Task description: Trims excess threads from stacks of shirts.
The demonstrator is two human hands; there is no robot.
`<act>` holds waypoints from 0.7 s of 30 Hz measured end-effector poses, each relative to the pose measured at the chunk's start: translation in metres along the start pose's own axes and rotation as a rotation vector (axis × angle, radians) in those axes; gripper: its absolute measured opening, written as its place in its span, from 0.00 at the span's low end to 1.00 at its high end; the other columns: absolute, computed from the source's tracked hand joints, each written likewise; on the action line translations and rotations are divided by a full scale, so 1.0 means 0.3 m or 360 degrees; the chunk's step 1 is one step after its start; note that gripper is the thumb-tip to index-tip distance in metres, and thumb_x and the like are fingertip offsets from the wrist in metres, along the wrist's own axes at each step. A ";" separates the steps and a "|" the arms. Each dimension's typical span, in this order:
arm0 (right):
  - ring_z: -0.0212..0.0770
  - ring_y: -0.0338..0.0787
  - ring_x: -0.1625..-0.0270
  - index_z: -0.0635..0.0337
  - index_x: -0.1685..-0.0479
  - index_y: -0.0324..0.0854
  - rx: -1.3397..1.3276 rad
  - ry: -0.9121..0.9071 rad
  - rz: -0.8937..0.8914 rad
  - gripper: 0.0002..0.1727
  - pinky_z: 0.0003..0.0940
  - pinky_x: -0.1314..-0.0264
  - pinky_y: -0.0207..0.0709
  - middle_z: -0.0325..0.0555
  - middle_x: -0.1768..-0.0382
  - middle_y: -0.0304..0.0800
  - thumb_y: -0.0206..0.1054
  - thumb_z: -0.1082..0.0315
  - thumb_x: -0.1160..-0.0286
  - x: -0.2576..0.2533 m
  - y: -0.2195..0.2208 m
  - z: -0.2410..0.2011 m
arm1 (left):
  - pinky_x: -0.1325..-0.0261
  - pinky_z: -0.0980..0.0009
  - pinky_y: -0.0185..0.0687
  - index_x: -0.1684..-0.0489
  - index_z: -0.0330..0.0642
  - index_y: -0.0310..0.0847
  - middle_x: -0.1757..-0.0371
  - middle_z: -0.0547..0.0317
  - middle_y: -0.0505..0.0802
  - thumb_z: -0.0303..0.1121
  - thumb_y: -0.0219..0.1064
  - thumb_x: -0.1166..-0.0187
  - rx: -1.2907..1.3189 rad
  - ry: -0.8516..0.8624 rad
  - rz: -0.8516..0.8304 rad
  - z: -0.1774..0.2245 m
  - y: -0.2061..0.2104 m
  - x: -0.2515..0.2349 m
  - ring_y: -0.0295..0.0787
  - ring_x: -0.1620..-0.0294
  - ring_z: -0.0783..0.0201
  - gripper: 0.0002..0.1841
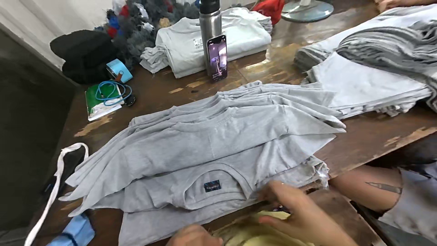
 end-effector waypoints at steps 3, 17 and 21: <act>0.44 0.89 0.50 0.53 0.66 0.76 0.0327 -0.0221 0.0261 0.09 0.35 0.49 0.85 0.46 0.55 0.90 0.70 0.61 0.28 -0.006 0.120 -0.021 | 0.42 0.71 0.84 0.58 0.44 0.94 0.61 0.56 0.94 0.47 0.76 0.25 -0.0340 0.0003 0.0124 -0.013 0.031 -0.054 0.89 0.50 0.63 0.15; 0.37 0.86 0.67 0.62 0.65 0.84 -0.0428 -0.0267 -0.0524 0.09 0.31 0.59 0.82 0.46 0.70 0.87 0.66 0.65 0.23 0.034 -0.038 -0.038 | 0.30 0.63 0.84 0.52 0.37 0.93 0.44 0.53 0.96 0.23 0.69 0.24 -0.0318 0.0222 0.0108 0.010 0.381 -0.174 0.91 0.37 0.56 0.09; 0.29 0.86 0.63 0.59 0.53 0.83 -0.0350 -0.0155 -0.0198 0.08 0.22 0.58 0.81 0.43 0.63 0.90 0.64 0.64 0.19 0.031 -0.083 -0.001 | 0.36 0.64 0.86 0.59 0.37 0.94 0.55 0.51 0.97 0.19 0.64 0.24 0.0231 0.0343 -0.0337 0.050 0.386 -0.174 0.95 0.47 0.57 0.10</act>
Point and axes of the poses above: each hand's wrist, its own x-axis away from the middle knuckle, its own y-axis out of the palm, z = x × y, the point moved 4 cm from there along -x, towards the middle knuckle
